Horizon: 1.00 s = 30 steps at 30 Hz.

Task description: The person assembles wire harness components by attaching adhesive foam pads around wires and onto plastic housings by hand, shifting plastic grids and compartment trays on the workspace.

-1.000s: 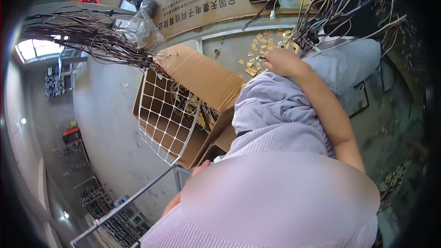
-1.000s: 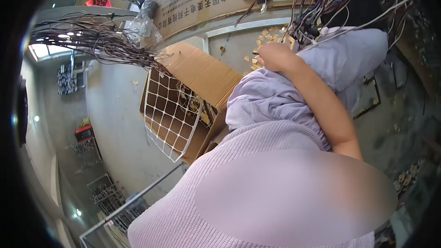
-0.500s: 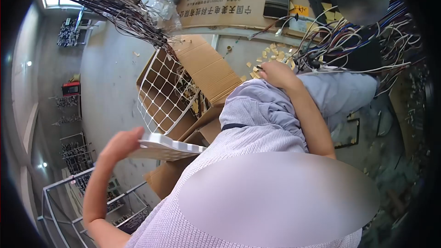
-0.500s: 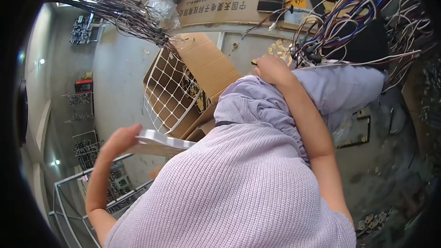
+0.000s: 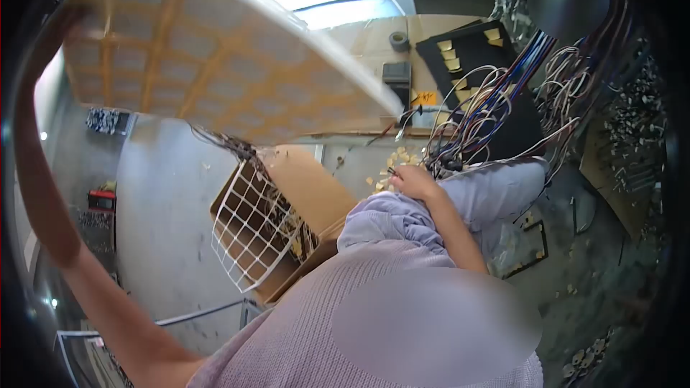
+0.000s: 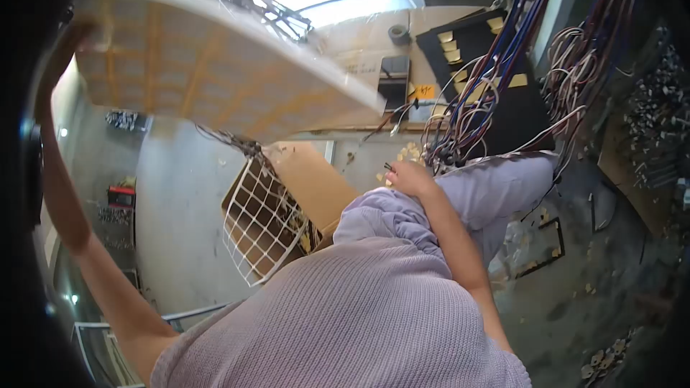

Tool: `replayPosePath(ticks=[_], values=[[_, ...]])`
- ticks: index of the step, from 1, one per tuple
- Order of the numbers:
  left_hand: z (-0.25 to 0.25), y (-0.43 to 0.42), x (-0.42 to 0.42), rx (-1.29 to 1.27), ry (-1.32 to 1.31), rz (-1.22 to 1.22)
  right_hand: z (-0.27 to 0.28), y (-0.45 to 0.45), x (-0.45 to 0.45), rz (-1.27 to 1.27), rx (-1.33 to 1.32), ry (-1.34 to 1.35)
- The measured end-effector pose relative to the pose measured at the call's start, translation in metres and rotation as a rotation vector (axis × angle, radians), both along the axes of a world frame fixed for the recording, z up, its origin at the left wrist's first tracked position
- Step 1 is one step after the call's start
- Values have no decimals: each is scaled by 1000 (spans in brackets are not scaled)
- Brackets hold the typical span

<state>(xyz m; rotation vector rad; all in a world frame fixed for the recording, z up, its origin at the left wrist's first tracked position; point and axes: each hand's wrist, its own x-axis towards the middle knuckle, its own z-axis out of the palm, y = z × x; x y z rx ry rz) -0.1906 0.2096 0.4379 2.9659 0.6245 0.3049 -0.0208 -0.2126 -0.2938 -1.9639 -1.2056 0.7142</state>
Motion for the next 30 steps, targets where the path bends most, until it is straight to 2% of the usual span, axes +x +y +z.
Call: replayPosePath(ticks=[1, 4, 6, 11, 12, 15, 16, 18, 19, 20, 21, 23, 24, 25, 27, 30], values=[[11, 25, 25, 34, -26, -48, 3, 0, 0, -5, -11, 12], [-6, 49, 112, -86, -261, -247, 16, -2, 2, -63, -33, 45], [-6, 54, 158, 11, -319, -308, 8, 1, 5, -99, -47, 51], [-22, 53, 226, 695, -178, -205, -7, 9, 19, -96, -104, 51], [-34, 52, 231, 1026, -163, -386, -12, 9, 19, -101, -98, 38], [-131, -4, 205, 802, -332, -329, -9, 4, 13, -62, -74, 42], [-177, -29, 190, 669, -367, -330, 9, 0, 11, -40, -111, -42], [-281, -80, 163, 498, -352, -318, 15, -1, 9, -55, -110, 4], [-336, -103, 151, 465, -314, -288, 14, 0, 9, -64, -108, 27], [-384, -135, 139, 473, -201, -135, 5, 3, 11, -18, -138, 47], [-444, -127, 129, 491, -323, -280, 10, 1, 8, -23, -149, 26], [-521, -136, 102, 496, -179, -309, 33, -5, 2, -39, -176, -16], [-551, -140, 92, 615, -7, -273, 45, -6, 0, -48, -206, 24], [-584, -132, 83, 607, -125, -375, 40, -5, -2, -34, -188, -2], [-611, -136, 74, 650, -137, -391, 27, -3, -4, -12, -153, -51], [-631, -145, 69, 604, -78, -271, 35, -3, -7, -19, -120, -74]])
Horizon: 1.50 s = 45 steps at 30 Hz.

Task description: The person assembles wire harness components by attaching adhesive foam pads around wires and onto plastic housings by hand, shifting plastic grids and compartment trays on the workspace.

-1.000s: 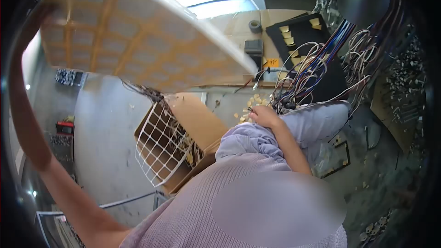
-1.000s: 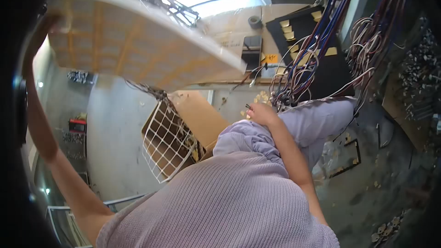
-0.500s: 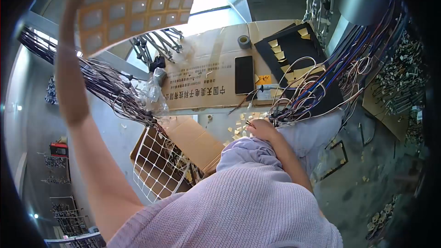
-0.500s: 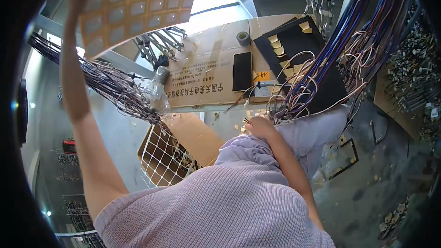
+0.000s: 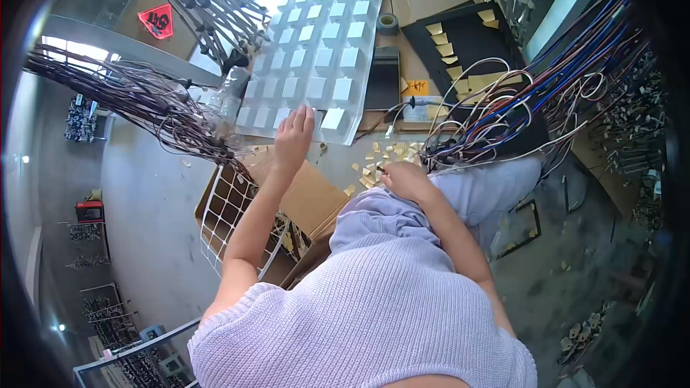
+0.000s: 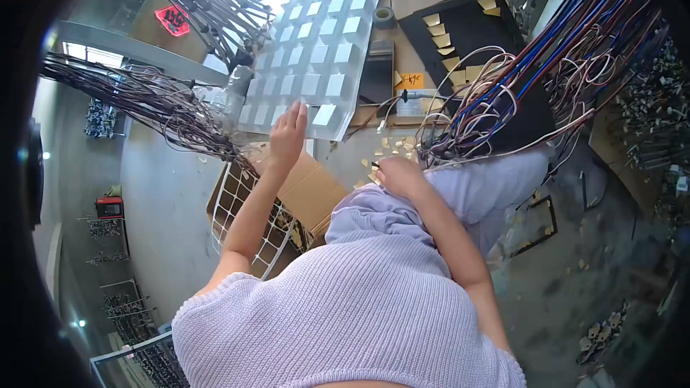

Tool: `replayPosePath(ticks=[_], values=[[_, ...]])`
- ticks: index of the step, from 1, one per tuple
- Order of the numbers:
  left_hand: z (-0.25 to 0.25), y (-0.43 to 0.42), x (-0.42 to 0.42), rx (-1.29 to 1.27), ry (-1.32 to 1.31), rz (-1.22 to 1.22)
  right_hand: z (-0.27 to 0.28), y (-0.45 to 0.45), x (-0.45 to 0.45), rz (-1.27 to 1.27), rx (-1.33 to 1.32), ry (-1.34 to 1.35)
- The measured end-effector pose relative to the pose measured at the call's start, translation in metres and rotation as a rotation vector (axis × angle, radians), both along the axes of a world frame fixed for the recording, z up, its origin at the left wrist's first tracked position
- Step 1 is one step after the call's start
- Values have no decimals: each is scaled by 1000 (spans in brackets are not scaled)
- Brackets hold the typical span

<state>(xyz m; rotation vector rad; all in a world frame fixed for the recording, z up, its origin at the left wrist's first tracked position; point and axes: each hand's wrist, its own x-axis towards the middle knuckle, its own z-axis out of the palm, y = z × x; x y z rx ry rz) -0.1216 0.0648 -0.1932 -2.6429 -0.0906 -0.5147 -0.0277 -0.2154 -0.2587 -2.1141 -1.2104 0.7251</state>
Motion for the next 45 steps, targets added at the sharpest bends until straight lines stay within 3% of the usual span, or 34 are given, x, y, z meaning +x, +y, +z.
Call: replayPosePath(ticks=[6, 9, 10, 13, 16, 22, 25, 28, 31, 35, 40, 45], values=[[-14, -40, -6, -59, 13, 196, 29, 0, 2, -29, 7, 67], [12, -60, -2, -281, 134, 188, 55, -3, -1, -173, 312, 146], [23, -62, -4, -412, 218, 184, 46, -2, 1, -106, 434, -24], [28, -37, -6, -553, 334, 110, 95, 15, 6, -379, 606, 120], [29, -24, -2, -719, 247, 63, 91, 52, 16, -427, 544, 22], [24, -29, -20, -446, -70, -72, 62, 97, 13, -422, 456, 3], [23, -34, -27, -838, -354, -42, 62, 100, 12, -411, 477, 50], [49, -69, -20, -1381, -552, 187, 80, 79, 20, -429, 643, 100], [89, -94, 6, -2086, -231, 220, 128, 16, 30, -467, 733, 337], [87, -147, 52, -2752, 55, -149, 172, -63, 23, -625, 858, 319], [92, -193, 84, -2825, 501, -244, 192, -115, 13, -811, 849, 136], [86, -209, 99, -2715, 693, -252, 192, -132, 5, -892, 771, 42]])
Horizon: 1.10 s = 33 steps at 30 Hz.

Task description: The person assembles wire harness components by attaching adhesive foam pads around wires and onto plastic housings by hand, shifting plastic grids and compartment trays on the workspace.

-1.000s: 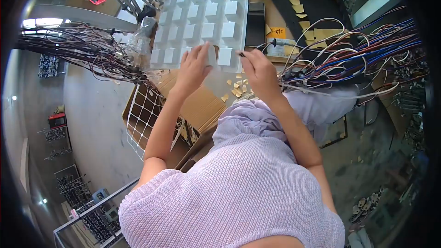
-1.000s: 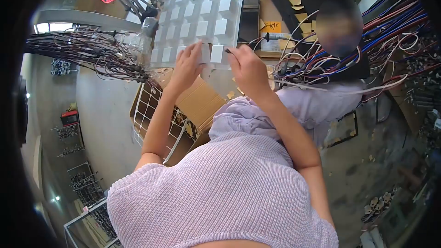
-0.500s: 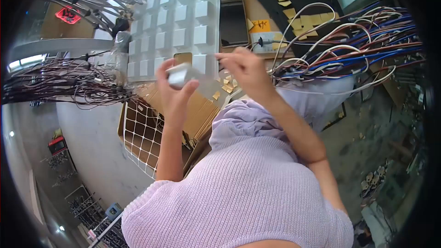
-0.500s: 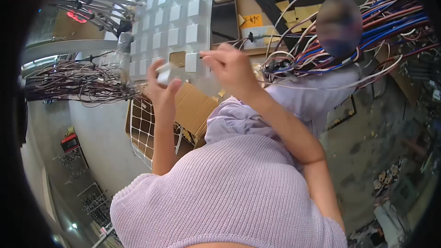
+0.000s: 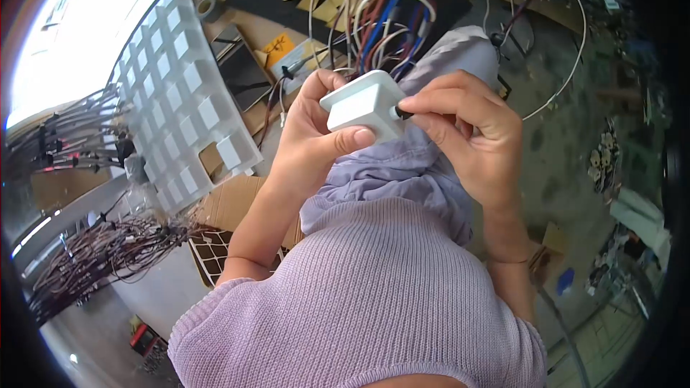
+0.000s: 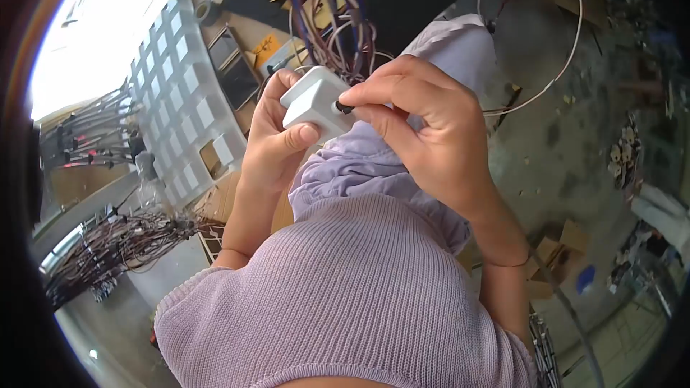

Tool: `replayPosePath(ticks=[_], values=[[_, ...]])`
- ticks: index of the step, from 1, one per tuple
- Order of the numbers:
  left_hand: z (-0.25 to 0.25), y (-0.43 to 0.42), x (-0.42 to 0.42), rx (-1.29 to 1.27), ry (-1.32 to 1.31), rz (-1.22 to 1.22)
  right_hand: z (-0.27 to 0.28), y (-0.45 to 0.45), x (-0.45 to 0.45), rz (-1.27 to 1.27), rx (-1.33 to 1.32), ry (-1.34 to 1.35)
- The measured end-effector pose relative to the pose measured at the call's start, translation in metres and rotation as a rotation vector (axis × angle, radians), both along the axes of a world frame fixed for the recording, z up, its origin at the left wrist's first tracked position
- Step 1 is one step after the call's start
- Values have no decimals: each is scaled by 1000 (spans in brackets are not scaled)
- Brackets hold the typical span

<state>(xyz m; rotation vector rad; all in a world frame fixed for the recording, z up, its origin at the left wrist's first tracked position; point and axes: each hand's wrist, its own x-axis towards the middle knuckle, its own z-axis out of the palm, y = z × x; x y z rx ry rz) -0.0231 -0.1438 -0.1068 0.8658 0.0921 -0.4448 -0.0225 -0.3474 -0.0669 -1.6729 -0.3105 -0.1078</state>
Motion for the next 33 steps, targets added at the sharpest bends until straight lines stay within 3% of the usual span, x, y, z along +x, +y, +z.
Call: replayPosePath(ticks=[2, 5, 7, 8, 12, 17, 20, 22, 23, 26, 27, 30, 31, 33], values=[[1, -6, 3, 61, -19, -17, 11, -4, 1, -16, -129, -4], [0, -6, 5, 222, -53, -113, 6, -14, -1, -1, -110, 35], [-13, -1, 2, 442, -206, -147, -1, -28, 0, 10, -213, -60], [-4, -15, -1, 453, -157, -72, -1, -33, -3, 8, -376, -160], [-6, -27, -2, 721, -292, -71, -9, -46, -9, -85, -220, 53], [-30, -56, 6, 701, -659, -84, -21, -76, -26, -72, -195, 58], [-27, -66, 4, 720, -694, -163, -30, -88, -39, -73, -168, -8], [-25, -66, 6, 771, -752, -344, -37, -91, -46, -180, -253, 19], [-17, -78, 1, 596, -605, -376, -37, -94, -48, -232, -300, 30], [12, -90, 5, 618, -864, -541, -31, -99, -53, -362, -347, 239], [23, -91, 4, 559, -721, -538, -42, -99, -55, -388, -336, 161], [-18, -85, 5, 673, -669, -570, -44, -98, -58, -283, -267, 136], [-24, -86, 5, 721, -833, -548, -44, -94, -59, -306, -352, 92], [-42, -81, 0, 667, -659, -562, -44, -92, -59, -273, -292, 141]])
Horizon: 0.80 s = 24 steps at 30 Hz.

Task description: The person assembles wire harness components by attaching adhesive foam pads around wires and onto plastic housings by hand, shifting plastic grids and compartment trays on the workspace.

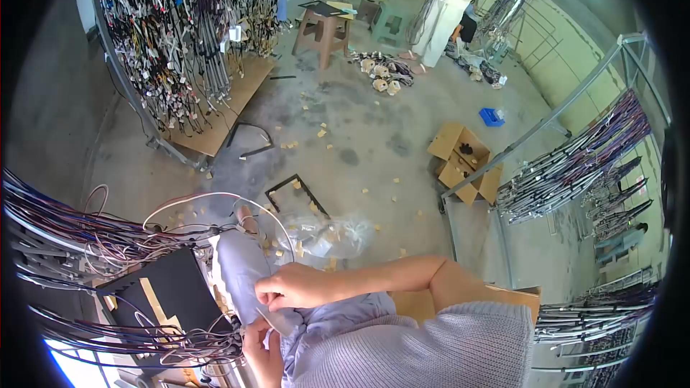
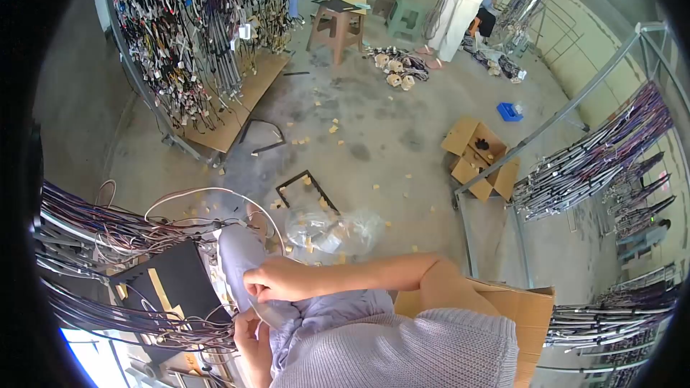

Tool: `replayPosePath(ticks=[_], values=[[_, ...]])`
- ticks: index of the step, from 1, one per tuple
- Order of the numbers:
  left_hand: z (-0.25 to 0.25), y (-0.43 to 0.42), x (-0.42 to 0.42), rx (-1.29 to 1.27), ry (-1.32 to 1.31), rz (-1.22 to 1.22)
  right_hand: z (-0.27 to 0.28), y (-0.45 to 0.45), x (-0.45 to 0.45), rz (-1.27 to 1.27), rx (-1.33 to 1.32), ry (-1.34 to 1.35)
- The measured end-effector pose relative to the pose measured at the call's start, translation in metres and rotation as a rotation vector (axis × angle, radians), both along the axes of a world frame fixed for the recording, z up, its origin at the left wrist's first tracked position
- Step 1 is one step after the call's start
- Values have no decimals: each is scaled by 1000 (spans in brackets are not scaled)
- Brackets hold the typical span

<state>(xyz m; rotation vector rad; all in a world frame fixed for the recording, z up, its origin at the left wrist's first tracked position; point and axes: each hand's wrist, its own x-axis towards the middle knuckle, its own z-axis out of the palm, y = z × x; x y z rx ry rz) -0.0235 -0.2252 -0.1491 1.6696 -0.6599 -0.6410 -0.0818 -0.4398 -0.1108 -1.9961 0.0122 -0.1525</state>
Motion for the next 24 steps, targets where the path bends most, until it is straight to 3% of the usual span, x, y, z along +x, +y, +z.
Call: replayPosePath(ticks=[6, 10, 24], values=[[2, -10, 0, -87, 426, 166, 6, 0, -2, 46, -67, 65], [-5, -8, 7, -82, 424, 123, -8, 6, -1, 41, -118, -87], [2, -6, 4, -103, 305, 291, -1, 6, 11, 254, 130, -47]])
